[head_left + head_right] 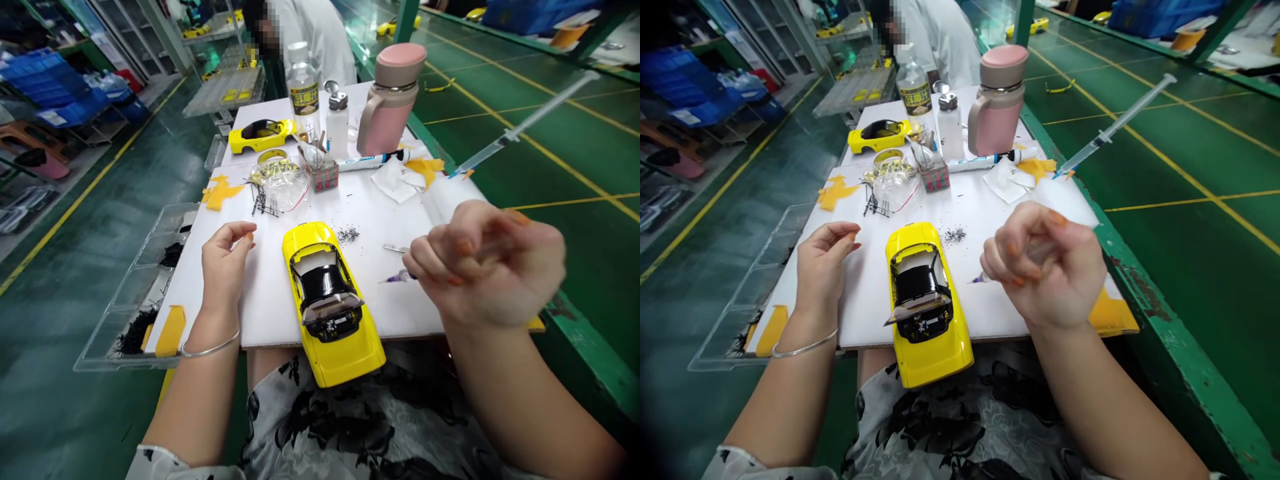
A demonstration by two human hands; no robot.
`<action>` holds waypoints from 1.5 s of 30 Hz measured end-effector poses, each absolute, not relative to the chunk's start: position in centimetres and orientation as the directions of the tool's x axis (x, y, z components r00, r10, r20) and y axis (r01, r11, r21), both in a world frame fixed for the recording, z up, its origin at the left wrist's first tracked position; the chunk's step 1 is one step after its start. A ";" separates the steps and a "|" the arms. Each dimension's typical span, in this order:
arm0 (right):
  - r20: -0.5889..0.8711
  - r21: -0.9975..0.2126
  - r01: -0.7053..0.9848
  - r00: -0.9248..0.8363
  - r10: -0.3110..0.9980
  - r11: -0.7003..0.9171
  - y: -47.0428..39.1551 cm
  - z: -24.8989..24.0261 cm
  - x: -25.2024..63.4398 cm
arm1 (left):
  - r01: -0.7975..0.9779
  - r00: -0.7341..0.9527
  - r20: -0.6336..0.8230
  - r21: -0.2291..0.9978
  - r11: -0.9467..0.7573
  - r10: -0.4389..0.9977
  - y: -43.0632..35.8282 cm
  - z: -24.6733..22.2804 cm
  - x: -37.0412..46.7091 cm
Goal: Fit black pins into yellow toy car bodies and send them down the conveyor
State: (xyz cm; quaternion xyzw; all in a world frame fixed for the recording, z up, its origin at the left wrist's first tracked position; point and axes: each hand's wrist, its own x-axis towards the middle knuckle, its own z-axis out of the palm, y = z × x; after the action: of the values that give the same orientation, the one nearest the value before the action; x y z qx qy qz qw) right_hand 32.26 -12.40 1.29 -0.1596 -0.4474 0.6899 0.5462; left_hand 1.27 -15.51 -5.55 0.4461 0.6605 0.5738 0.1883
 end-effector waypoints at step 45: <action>0.349 -0.634 -0.769 -0.378 0.857 -0.081 -12.2 -3.5 31.3 | 0.240 -0.601 0.139 0.971 0.012 0.787 -15.3 -5.7 0.9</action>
State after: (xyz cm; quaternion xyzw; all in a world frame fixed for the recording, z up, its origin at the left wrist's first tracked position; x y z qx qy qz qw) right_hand 31.32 -12.17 -3.48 -0.0569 -0.3898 0.7329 0.5547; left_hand 0.87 -15.33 -5.67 0.3817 0.6725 0.5903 0.2315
